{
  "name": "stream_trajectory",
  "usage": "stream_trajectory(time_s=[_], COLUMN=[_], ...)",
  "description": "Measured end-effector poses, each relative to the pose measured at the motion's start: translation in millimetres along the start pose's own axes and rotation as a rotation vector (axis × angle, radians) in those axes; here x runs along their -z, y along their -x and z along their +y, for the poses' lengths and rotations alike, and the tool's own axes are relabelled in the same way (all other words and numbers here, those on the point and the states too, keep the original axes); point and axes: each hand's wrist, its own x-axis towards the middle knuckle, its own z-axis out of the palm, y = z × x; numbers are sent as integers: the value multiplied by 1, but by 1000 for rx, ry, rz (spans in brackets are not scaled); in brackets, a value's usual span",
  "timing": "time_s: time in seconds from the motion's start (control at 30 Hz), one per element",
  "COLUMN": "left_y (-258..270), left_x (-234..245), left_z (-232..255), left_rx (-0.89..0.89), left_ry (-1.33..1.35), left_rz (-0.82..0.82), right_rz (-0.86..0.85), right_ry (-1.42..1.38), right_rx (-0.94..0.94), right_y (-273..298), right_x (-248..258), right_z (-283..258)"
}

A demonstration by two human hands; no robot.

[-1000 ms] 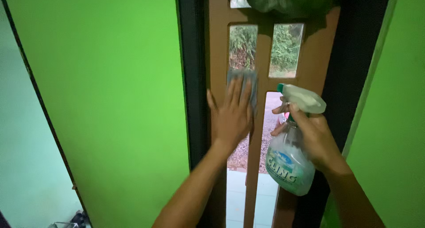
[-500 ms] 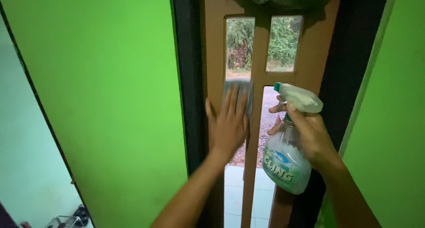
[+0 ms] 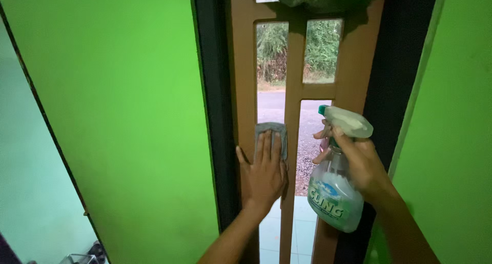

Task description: The person cleans a wooden door with glass panels using a spray bottle and a cloth. They repeatedly spray the door and wipe the surface and glass sections with the cloth.

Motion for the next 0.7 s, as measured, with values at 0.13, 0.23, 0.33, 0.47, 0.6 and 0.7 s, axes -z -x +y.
stream_trajectory(time_s=[0.13,0.23,0.33,0.47,0.6,0.7], left_y=[-90,-157,-143,-48,54,58], left_x=[13,18,17,6,-5,-5], left_z=[-18,-22,-21,-10,1,-1], left_rx=[-97,-104,-114,-48,-6,-48], left_ry=[-108,-164,-183,-99,-96,-134], left_rz=[28,133,167,47,-191,-160], right_rz=[-8,9,-1,-21,-4,17], right_ry=[-113,-111,-88,-114,-52,-23], right_rx=[35,33,30,64,5,-56], right_y=[2,-2,-2,1,8,8], right_x=[6,6,2,3,7,9], right_z=[2,6,8,4,7,4])
